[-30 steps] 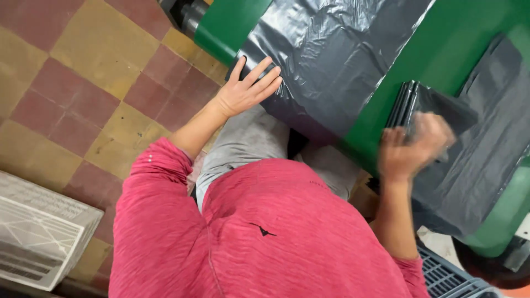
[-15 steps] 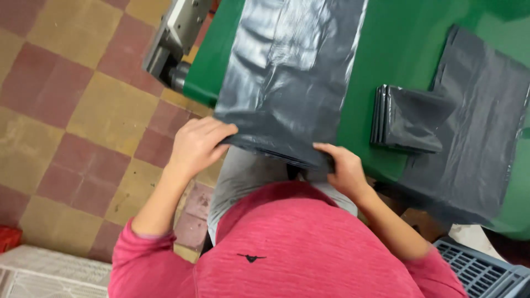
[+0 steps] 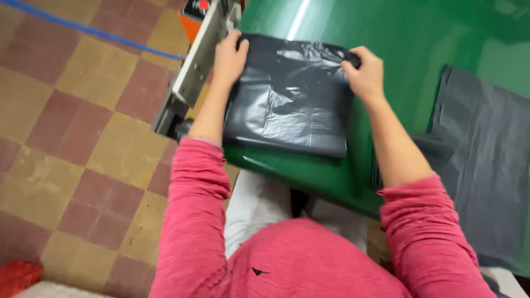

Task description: Folding plastic bags on a conveyor belt and placing them into a basket.

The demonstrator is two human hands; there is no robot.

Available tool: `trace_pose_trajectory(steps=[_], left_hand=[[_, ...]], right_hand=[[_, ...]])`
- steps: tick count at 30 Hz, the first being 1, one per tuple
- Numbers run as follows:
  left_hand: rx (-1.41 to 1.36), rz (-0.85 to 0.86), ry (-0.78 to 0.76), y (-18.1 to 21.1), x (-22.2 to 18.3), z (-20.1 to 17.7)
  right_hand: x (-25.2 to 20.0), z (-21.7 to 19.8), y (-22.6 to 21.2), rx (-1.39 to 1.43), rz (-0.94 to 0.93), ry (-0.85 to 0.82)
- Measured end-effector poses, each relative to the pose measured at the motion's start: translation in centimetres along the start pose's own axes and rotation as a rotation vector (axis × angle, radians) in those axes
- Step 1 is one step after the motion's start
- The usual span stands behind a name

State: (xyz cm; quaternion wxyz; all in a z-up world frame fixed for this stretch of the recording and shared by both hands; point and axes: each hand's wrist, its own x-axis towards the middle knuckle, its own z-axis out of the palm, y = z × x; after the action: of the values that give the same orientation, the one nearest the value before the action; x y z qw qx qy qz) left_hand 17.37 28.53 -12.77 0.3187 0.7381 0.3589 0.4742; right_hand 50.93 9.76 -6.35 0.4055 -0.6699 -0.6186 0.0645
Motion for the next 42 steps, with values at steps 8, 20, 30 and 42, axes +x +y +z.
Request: trace_pose_trajectory(steps=[8,20,30,42], left_hand=[[0.434,-0.132,-0.116,-1.4,0.8,2.4],[0.341,-0.388,-0.539,9.8,-4.1,-0.7],[-1.177,-0.945,-0.416,4.6,-10.1,-7.0],[0.767,0.074,-0.204,15.6,-13.9,2.6]], right_hand=[[2.3,4.0,2.9,-0.350,-0.088,-0.002],[2.3,3.2,-0.5,-0.452,-0.020,-0.238],[-14.3,-2.4,-10.2,-0.212,-0.292,-0.101],[-12.7,5.2,-14.4,0.047,-0.161,-0.110]])
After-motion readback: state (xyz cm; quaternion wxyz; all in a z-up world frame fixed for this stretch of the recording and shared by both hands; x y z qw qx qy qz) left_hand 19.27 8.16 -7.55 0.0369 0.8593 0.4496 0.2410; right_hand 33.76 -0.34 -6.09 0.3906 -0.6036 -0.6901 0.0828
